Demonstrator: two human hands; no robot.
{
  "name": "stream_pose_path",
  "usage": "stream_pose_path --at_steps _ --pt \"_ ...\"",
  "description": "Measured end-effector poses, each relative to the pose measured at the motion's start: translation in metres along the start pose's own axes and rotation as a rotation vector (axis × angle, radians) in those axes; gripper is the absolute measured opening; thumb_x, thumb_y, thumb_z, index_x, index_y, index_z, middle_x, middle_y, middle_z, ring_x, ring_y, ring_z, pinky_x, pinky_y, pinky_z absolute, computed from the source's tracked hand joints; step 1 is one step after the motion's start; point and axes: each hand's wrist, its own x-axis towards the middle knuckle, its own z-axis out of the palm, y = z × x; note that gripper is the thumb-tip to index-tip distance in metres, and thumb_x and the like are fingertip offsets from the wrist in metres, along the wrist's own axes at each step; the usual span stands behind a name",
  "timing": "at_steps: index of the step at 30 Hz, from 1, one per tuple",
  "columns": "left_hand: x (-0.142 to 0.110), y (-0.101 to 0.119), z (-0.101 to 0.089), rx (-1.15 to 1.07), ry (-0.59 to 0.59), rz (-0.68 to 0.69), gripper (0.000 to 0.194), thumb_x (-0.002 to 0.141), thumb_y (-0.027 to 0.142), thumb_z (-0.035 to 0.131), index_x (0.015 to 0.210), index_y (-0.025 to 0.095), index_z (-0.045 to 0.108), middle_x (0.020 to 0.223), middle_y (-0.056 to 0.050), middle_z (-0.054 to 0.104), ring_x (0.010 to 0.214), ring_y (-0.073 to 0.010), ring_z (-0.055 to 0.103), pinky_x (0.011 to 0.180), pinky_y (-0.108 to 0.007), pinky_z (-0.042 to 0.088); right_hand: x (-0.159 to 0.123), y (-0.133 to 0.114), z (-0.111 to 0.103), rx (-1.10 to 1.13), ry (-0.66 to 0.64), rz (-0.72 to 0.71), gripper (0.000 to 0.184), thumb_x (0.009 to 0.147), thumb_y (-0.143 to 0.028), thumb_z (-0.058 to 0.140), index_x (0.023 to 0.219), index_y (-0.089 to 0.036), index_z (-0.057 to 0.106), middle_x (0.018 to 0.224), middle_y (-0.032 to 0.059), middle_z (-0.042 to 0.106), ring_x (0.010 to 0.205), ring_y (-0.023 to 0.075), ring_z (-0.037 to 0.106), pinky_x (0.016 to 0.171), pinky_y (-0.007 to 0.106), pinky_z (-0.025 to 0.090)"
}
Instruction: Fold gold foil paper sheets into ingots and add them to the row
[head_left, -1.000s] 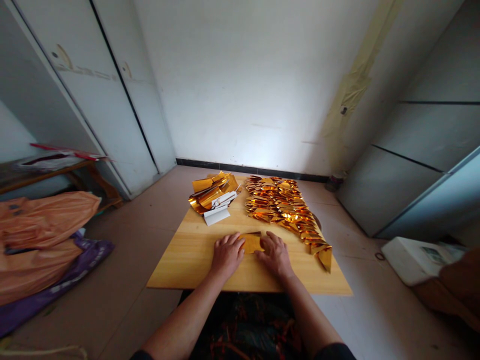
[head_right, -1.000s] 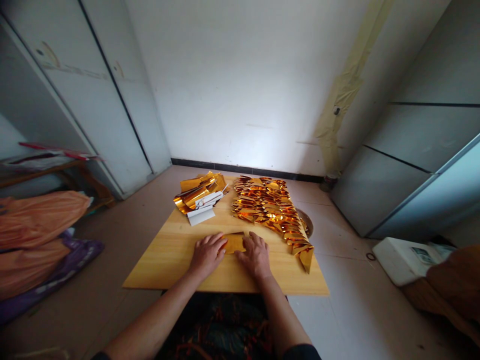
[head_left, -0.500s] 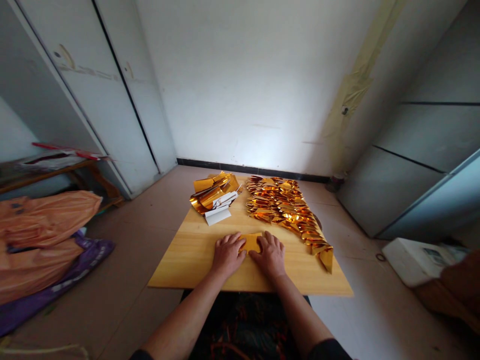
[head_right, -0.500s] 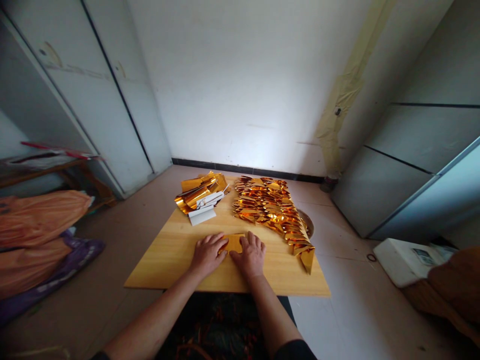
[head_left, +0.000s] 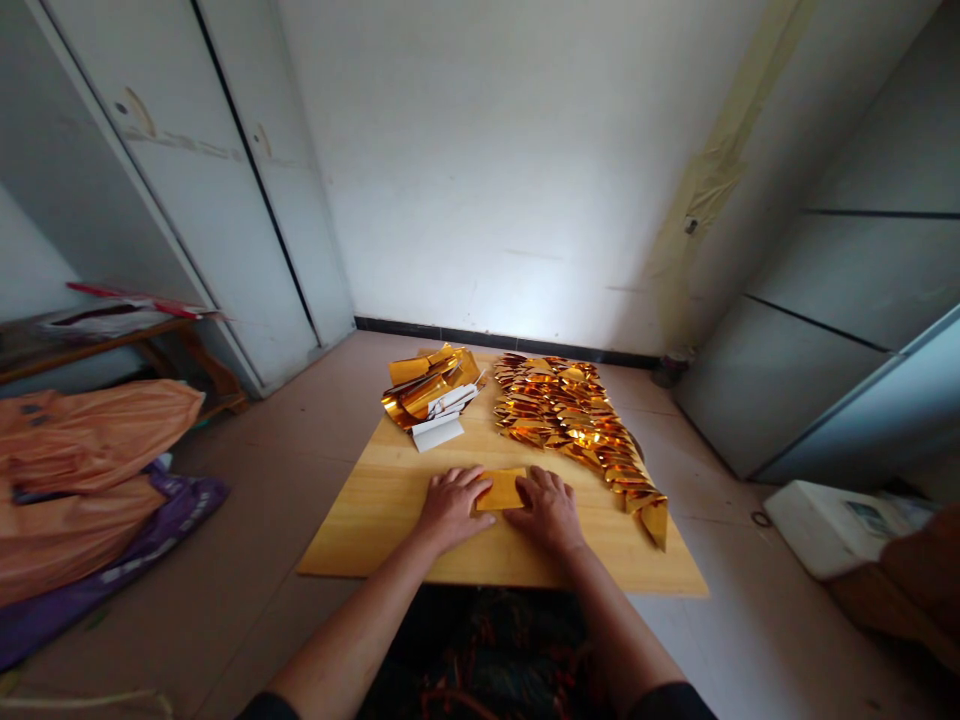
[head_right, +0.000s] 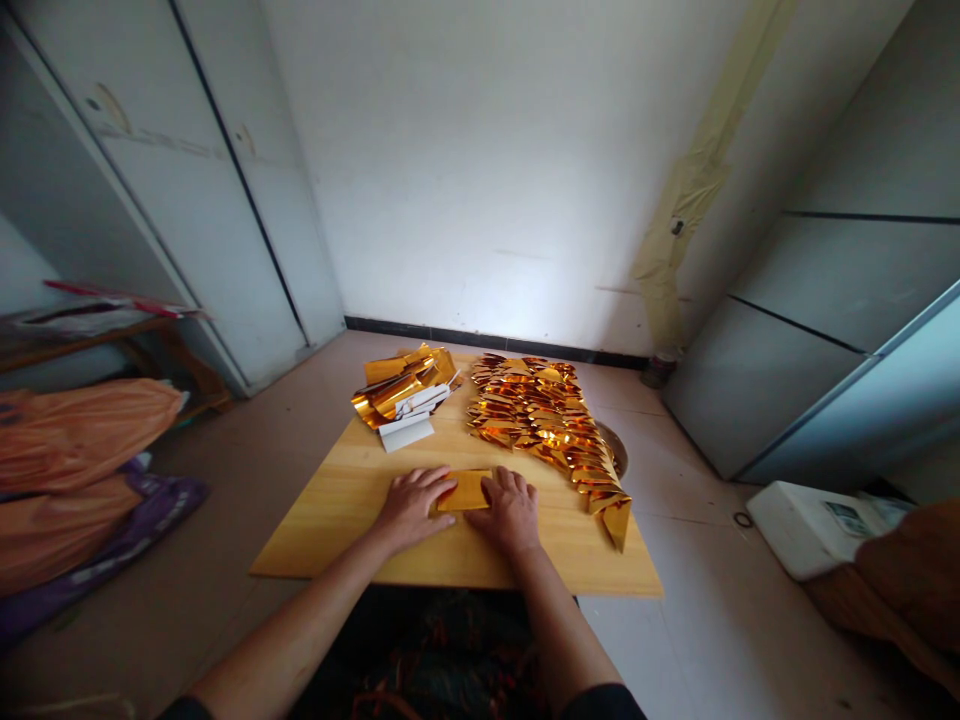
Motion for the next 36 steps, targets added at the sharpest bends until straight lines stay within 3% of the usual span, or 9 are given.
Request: stream_pose_path --at_steps 5,9,14,17,19,21,27,36 --pt "0.005 -0.004 0.001 -0.003 0.056 0.042 0.034 0.078 0.041 0.063 0.112 0.033 0.061 0.132 0.002 0.054 0.112 -0.0243 0.048 0.091 -0.041 0.036 0.004 0.008 -0.008 0.011 -0.056 -0.068 0.032 0.07 -0.045 0.069 0.098 -0.03 0.064 0.118 0.0027 0.056 0.106 0.0233 0.047 0.084 0.034 0.032" --pt "0.007 -0.006 0.002 0.007 0.101 0.072 0.024 0.086 0.038 0.054 0.108 0.034 0.064 0.126 0.002 0.059 0.108 -0.0229 0.05 0.088 -0.039 0.037 0.006 0.013 -0.006 0.026 -0.07 -0.084 0.037 0.07 -0.042 0.069 0.105 -0.032 0.064 0.124 0.0043 0.055 0.11 0.0254 0.046 0.087 0.037 0.033" --pt "0.011 -0.005 -0.001 -0.005 0.136 0.072 0.024 0.091 0.035 0.046 0.099 0.034 0.069 0.116 0.003 0.065 0.102 -0.0207 0.053 0.085 -0.037 0.038 0.013 0.018 0.005 0.147 0.068 -0.152 0.038 0.075 -0.027 0.064 0.113 -0.027 0.062 0.132 0.0082 0.051 0.116 0.0257 0.046 0.088 0.037 0.039" --pt "0.014 -0.004 -0.002 -0.023 0.15 0.054 0.026 0.092 0.033 0.044 0.094 0.031 0.07 0.111 0.002 0.067 0.1 -0.0199 0.055 0.085 -0.036 0.038 0.02 0.019 0.012 0.274 0.117 -0.201 0.02 0.08 -0.02 0.057 0.097 -0.023 0.068 0.107 0.0056 0.066 0.1 0.0198 0.057 0.085 0.03 0.042" --pt "0.016 -0.005 -0.001 -0.046 0.159 0.029 0.029 0.093 0.033 0.043 0.09 0.027 0.071 0.108 0.0 0.068 0.098 -0.0195 0.055 0.085 -0.035 0.037 0.024 0.019 0.015 0.324 0.096 -0.182 0.018 0.083 -0.019 0.052 0.088 -0.023 0.069 0.09 0.0028 0.07 0.086 0.0166 0.06 0.08 0.026 0.043" --pt "0.019 -0.005 0.001 -0.072 0.169 -0.003 0.029 0.093 0.033 0.043 0.089 0.025 0.071 0.104 -0.001 0.069 0.096 -0.0191 0.056 0.084 -0.034 0.038 0.029 0.018 0.016 0.331 0.072 -0.143 0.019 0.084 -0.02 0.05 0.086 -0.023 0.068 0.086 0.0015 0.07 0.082 0.0157 0.061 0.076 0.024 0.043" --pt "0.03 -0.004 0.005 -0.015 0.187 -0.153 0.028 0.09 0.035 0.048 0.076 0.02 0.067 0.087 -0.004 0.067 0.087 -0.018 0.056 0.076 -0.03 0.038 0.037 0.005 0.012 0.204 0.037 0.008 0.02 0.088 -0.024 0.047 0.093 -0.022 0.067 0.091 0.0023 0.069 0.085 0.0145 0.061 0.074 0.021 0.038" --pt "0.038 0.002 0.001 0.092 0.129 -0.267 0.03 0.087 0.04 0.05 0.076 0.019 0.07 0.089 -0.008 0.062 0.09 -0.0206 0.054 0.079 -0.031 0.041 0.039 -0.008 0.015 -0.08 0.025 0.072 0.023 0.092 -0.027 0.042 0.098 -0.021 0.063 0.095 0.0045 0.065 0.088 0.015 0.059 0.072 0.024 0.034"
